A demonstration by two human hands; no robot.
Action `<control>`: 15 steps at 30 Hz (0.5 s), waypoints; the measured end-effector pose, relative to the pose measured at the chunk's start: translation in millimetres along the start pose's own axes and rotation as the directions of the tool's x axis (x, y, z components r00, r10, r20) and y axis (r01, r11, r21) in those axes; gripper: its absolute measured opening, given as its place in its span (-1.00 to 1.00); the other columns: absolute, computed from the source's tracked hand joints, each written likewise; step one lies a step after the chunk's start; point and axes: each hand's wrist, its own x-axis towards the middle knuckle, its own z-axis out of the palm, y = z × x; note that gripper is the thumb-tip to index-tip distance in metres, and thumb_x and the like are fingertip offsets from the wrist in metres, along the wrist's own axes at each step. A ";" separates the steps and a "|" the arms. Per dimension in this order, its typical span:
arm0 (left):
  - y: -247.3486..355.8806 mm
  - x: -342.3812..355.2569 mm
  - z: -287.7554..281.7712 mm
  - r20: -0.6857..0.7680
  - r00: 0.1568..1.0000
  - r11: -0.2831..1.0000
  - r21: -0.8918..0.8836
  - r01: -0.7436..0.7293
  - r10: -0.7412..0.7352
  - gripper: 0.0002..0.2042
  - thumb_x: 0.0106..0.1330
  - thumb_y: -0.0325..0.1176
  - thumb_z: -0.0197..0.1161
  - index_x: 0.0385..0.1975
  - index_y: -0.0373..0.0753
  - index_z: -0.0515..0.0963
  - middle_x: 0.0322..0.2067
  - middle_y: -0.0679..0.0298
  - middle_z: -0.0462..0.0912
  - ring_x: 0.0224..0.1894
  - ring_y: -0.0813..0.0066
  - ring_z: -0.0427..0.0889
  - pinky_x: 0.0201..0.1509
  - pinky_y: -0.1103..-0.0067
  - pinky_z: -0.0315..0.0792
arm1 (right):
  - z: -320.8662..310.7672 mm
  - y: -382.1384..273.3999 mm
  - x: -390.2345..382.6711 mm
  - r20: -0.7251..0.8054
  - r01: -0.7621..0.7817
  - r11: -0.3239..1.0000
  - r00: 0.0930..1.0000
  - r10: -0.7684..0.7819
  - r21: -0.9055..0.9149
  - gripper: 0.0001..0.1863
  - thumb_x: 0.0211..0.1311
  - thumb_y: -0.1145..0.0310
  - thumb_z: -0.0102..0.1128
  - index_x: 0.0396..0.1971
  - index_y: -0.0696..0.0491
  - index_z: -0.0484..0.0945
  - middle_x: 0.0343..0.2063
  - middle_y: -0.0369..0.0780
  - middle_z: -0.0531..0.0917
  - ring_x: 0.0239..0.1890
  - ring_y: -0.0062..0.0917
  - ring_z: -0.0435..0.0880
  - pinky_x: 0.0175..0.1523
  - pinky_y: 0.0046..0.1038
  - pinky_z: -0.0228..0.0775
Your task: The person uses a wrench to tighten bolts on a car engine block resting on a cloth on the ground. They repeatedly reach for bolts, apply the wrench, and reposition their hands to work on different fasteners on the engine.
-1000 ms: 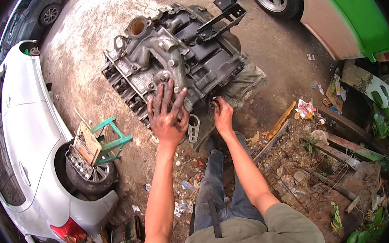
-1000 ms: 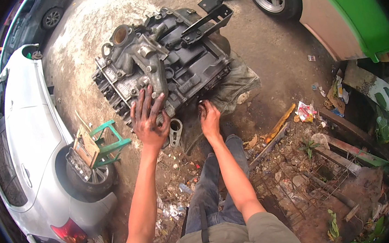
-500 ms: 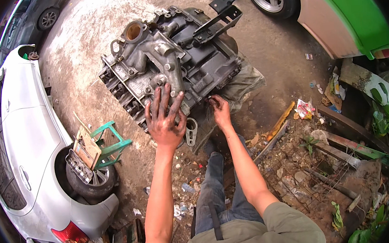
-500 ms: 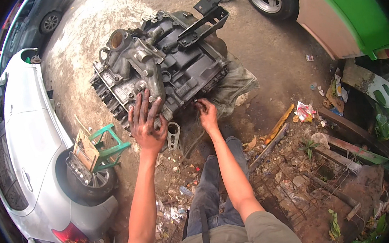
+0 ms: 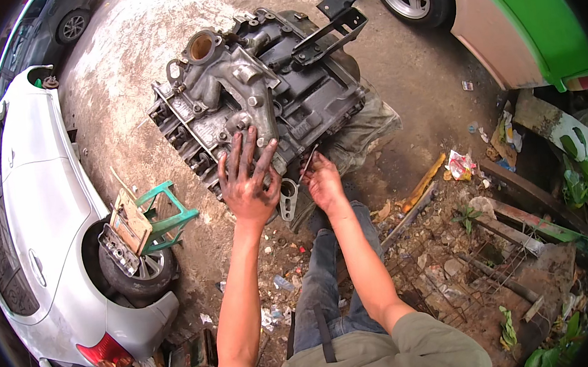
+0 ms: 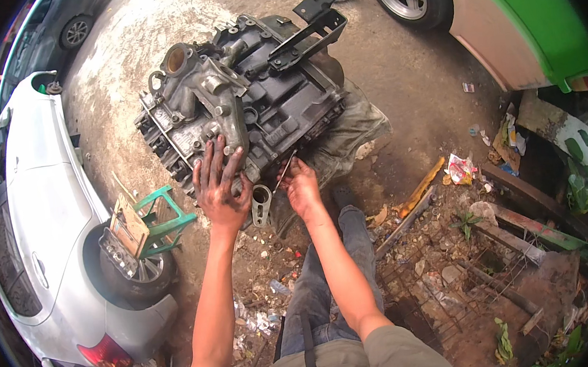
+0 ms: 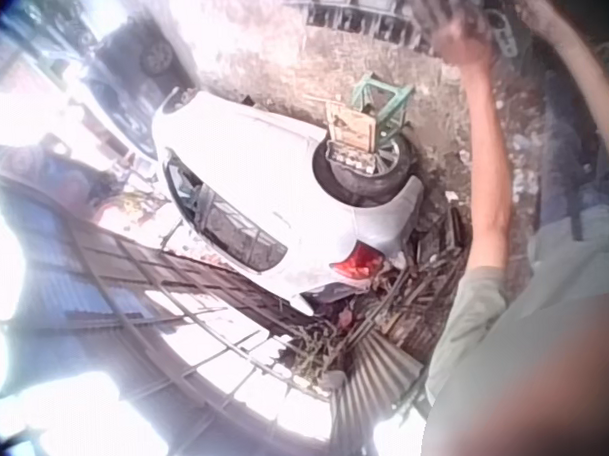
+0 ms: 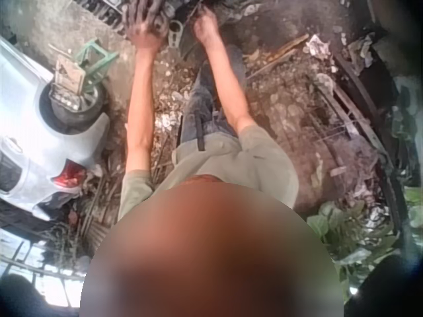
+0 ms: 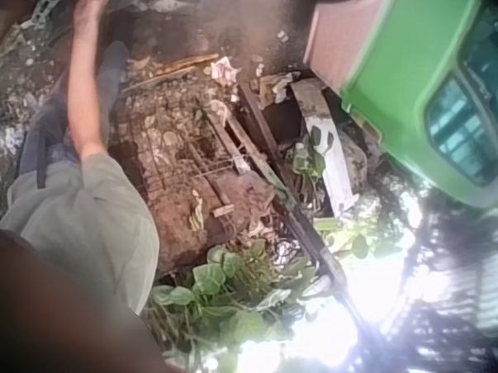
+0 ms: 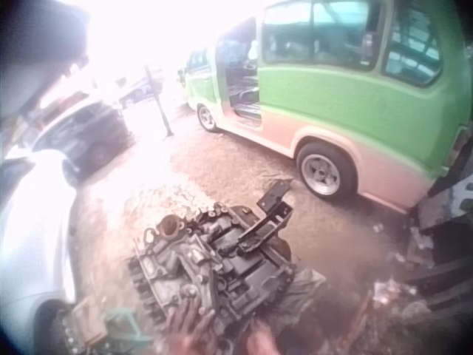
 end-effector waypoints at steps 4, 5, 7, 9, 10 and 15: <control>0.7 0.3 0.1 -0.003 1.000 1.000 -0.004 0.007 -0.007 -0.42 0.06 -0.45 0.23 0.18 0.10 0.54 0.34 0.28 0.42 0.41 0.22 0.33 0.42 0.22 0.15 | -3.6 -29.5 -3.0 0.303 -0.345 0.776 0.930 0.207 0.529 -0.84 0.47 0.31 0.09 -0.11 0.05 0.48 -0.42 -0.34 0.52 -0.39 -0.58 0.49 -0.32 -0.55 0.31; 1.0 0.3 0.4 -0.006 1.000 1.000 -0.011 0.019 -0.019 -0.41 0.05 -0.44 0.23 0.18 0.15 0.55 0.34 0.31 0.42 0.40 0.23 0.34 0.41 0.22 0.15 | -5.2 -31.1 -7.1 0.346 -0.308 0.831 0.926 0.150 0.464 -0.85 0.47 0.33 0.07 -0.09 0.05 0.47 -0.42 -0.34 0.52 -0.40 -0.58 0.48 -0.31 -0.56 0.31; -0.2 0.5 0.7 -0.014 0.999 0.999 -0.020 0.029 -0.030 -0.40 0.05 -0.43 0.23 0.18 0.20 0.55 0.34 0.33 0.42 0.40 0.25 0.34 0.40 0.22 0.16 | -11.0 -31.2 -16.9 0.347 -0.191 0.921 0.936 0.066 0.340 -0.85 0.47 0.38 0.05 -0.04 0.04 0.47 -0.41 -0.35 0.52 -0.41 -0.60 0.48 -0.29 -0.57 0.29; 0.1 -0.4 1.7 -0.019 0.999 0.999 -0.026 0.028 -0.029 -0.40 0.05 -0.43 0.23 0.19 0.21 0.55 0.34 0.33 0.42 0.40 0.24 0.35 0.40 0.22 0.15 | -15.5 -26.5 -18.4 0.144 0.006 0.995 0.989 -0.020 0.099 -0.85 0.47 0.33 0.08 -0.08 0.04 0.52 -0.37 -0.39 0.56 -0.36 -0.61 0.49 -0.20 -0.56 0.34; 0.3 -1.0 2.2 -0.020 0.999 0.999 -0.021 0.026 -0.026 -0.40 0.05 -0.42 0.23 0.19 0.21 0.55 0.34 0.33 0.42 0.40 0.25 0.34 0.41 0.22 0.15 | -16.3 -21.0 -15.0 0.058 0.105 0.992 0.993 -0.101 -0.068 -0.85 0.47 0.32 0.10 -0.11 0.04 0.54 -0.37 -0.40 0.56 -0.37 -0.62 0.48 -0.18 -0.57 0.35; -1.1 -1.2 2.5 -0.022 1.000 1.000 -0.023 0.019 -0.019 -0.39 0.05 -0.42 0.22 0.19 0.22 0.54 0.35 0.34 0.41 0.40 0.25 0.33 0.41 0.23 0.14 | -24.5 2.2 14.3 0.038 0.363 0.809 0.920 -0.391 -0.461 -0.81 0.49 0.31 0.11 -0.22 0.12 0.59 -0.35 -0.39 0.58 -0.31 -0.71 0.45 -0.13 -0.60 0.29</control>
